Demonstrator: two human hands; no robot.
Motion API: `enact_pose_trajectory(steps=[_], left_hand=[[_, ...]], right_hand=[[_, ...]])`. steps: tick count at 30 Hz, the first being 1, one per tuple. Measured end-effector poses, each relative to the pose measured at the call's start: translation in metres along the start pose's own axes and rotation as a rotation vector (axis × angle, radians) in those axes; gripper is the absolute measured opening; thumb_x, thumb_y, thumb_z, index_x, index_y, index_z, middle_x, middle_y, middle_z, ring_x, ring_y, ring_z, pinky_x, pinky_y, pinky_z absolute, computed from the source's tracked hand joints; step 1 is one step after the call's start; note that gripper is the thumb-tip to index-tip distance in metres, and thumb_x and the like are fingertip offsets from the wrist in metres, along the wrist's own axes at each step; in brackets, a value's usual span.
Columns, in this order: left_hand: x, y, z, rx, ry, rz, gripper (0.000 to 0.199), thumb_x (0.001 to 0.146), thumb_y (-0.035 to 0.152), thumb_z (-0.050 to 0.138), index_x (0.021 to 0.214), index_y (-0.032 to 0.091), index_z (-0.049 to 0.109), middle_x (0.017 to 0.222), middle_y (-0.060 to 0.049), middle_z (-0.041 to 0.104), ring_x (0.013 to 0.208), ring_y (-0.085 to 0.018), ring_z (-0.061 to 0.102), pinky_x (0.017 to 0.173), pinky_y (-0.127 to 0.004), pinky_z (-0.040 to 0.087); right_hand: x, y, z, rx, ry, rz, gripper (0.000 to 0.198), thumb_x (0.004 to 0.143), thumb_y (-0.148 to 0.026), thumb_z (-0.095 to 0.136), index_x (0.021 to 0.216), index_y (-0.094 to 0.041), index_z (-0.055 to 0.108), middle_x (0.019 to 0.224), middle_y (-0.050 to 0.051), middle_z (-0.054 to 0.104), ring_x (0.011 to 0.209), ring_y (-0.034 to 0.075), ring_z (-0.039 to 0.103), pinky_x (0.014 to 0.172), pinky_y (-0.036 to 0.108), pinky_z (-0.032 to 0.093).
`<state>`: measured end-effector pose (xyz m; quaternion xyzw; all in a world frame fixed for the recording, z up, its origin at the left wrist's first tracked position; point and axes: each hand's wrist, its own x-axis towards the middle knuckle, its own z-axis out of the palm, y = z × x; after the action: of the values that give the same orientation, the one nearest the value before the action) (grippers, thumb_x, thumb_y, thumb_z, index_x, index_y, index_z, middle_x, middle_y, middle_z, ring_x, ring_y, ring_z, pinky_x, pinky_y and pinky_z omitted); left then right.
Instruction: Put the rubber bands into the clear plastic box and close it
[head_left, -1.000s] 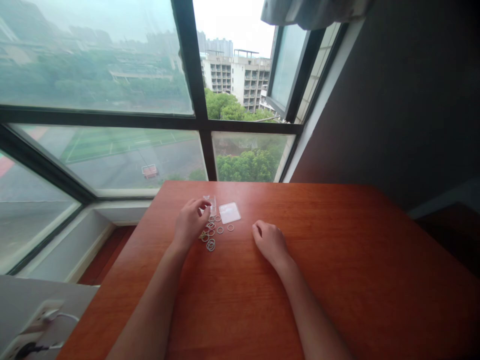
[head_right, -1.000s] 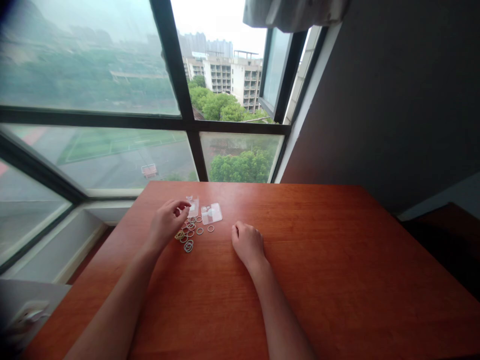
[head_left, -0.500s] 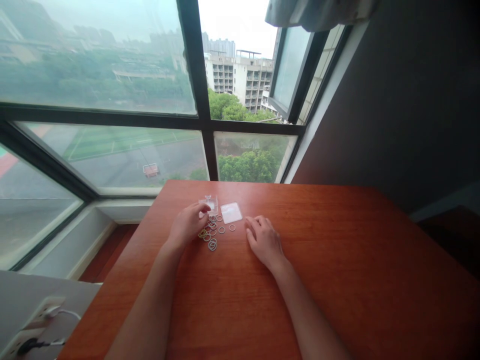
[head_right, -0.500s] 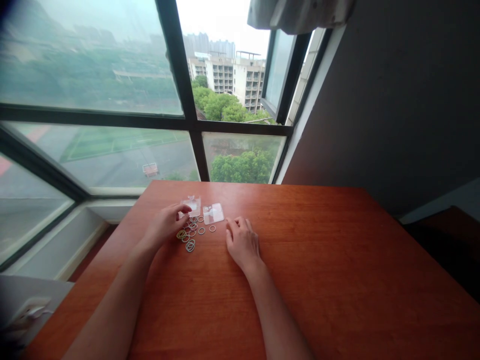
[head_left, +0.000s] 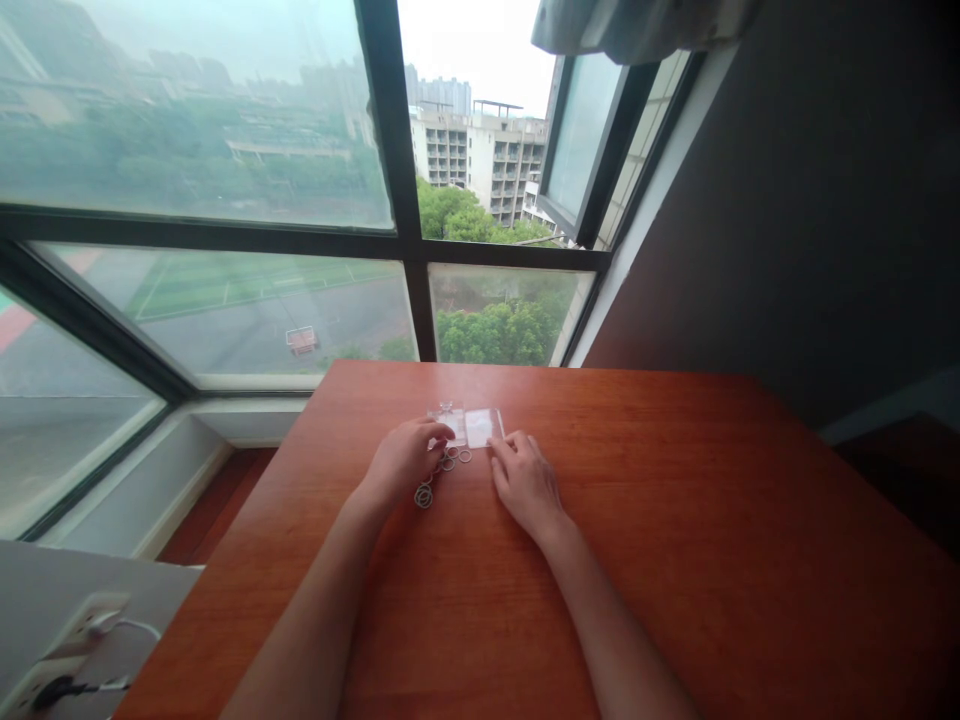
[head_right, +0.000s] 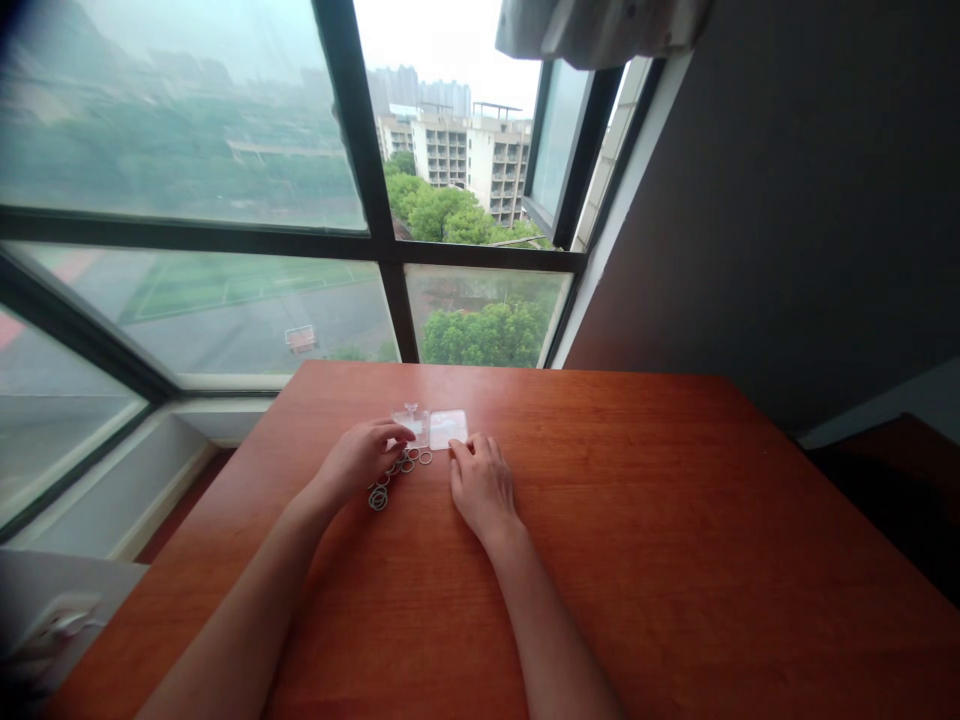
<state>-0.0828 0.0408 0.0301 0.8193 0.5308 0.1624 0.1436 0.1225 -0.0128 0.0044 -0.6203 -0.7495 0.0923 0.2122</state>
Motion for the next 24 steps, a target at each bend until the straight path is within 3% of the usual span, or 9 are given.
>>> enact_pose_trajectory(steps=[11, 24], left_hand=[[-0.001, 0.028, 0.022, -0.075, -0.009, 0.07, 0.025, 0.085, 0.017, 0.052, 0.104, 0.022, 0.068, 0.101, -0.004, 0.069, 0.078, -0.015, 0.062, 0.073, -0.024, 0.046], [-0.004, 0.039, 0.027, -0.047, -0.008, 0.139, 0.025, 0.087, 0.018, 0.048, 0.105, 0.023, 0.065, 0.097, -0.004, 0.068, 0.081, -0.016, 0.062, 0.073, -0.024, 0.044]], right_hand=[[-0.002, 0.017, -0.004, -0.058, 0.081, 0.13, 0.016, 0.09, -0.02, 0.05, 0.089, -0.023, 0.066, 0.092, 0.004, 0.064, 0.092, 0.02, 0.053, 0.075, 0.028, 0.039], [0.0, 0.027, -0.007, -0.024, 0.08, 0.156, 0.014, 0.087, -0.017, 0.053, 0.085, -0.023, 0.065, 0.089, 0.004, 0.063, 0.089, 0.019, 0.054, 0.076, 0.027, 0.039]])
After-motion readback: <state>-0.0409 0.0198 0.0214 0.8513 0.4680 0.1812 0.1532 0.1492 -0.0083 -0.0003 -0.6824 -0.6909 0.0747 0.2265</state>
